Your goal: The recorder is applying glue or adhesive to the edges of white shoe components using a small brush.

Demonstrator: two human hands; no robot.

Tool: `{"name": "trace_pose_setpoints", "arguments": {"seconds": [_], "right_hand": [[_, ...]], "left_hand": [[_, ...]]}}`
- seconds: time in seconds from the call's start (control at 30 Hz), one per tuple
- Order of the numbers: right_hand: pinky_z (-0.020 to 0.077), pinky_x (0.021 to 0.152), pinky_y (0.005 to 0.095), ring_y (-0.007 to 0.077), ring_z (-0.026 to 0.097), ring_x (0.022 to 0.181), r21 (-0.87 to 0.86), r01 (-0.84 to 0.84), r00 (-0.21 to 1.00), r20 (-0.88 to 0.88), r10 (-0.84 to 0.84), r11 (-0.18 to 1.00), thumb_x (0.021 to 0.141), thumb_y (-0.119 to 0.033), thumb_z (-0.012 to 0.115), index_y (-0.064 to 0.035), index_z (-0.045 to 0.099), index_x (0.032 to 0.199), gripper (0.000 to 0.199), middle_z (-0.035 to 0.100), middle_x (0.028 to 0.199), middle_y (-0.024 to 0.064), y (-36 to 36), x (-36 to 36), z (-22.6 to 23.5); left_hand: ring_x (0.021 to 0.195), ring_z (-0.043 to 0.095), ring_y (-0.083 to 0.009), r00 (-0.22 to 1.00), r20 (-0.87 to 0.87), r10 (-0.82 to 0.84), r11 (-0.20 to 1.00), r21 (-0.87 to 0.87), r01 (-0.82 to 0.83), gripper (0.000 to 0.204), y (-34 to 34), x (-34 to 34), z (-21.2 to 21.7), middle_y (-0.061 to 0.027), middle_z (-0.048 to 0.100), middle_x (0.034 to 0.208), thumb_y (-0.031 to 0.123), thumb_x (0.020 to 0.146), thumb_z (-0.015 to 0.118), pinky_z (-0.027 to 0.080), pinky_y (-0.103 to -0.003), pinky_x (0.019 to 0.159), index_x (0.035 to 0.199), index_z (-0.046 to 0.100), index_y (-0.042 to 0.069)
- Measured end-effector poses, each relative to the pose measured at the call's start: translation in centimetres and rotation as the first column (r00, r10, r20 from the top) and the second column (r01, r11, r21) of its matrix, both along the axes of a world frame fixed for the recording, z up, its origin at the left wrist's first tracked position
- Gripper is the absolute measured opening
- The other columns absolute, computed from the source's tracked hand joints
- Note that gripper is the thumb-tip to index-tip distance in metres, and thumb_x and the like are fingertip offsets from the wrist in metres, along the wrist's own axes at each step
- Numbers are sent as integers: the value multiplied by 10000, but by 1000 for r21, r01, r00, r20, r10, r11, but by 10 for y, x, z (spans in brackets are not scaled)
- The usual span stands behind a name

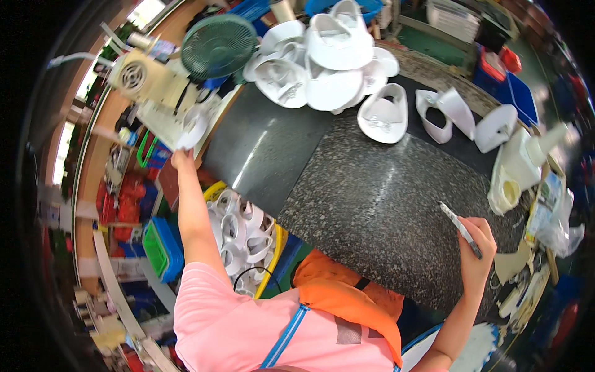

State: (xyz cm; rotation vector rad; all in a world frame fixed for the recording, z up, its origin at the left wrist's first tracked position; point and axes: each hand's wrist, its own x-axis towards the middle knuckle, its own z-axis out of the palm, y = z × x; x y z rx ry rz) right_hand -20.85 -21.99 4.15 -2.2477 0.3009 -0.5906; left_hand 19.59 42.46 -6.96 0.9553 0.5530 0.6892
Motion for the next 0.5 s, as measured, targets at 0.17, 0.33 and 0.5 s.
{"name": "trace_pose_setpoints", "arguments": {"seconds": [0.17, 0.33, 0.5], "right_hand": [[431, 665, 257, 161, 570, 753, 75, 101, 994, -42, -99, 992, 732, 102, 611, 31, 656, 932, 217, 596, 828, 83, -6, -18, 4], [449, 669, 270, 180, 589, 763, 7, 67, 995, -70, -66, 998, 709, 87, 631, 7, 660, 931, 237, 599, 835, 80, -5, -8, 0], [456, 672, 274, 188, 596, 770, 5, 4, 999, -38, -4, 1000, 698, 99, 626, 0, 660, 938, 262, 603, 844, 80, -3, -3, 0]], "left_hand": [[982, 556, -394, 710, -395, 583, 289, 918, 273, 399, -93, 0, 4, -262, 590, 1002, 200, 733, 664, 455, -409, 866, 1044, 609, -43], [1005, 551, -301, 845, 122, -520, 13, 991, -135, 236, -320, -27, 83, -151, 605, 1056, 98, 792, 624, 412, -382, 886, 1016, 637, 25], [1061, 557, -335, 813, 16, -582, -332, 908, -255, 577, -467, -33, 150, -202, 588, 1127, 274, 750, 675, 424, -408, 903, 1229, 498, 6]]}}
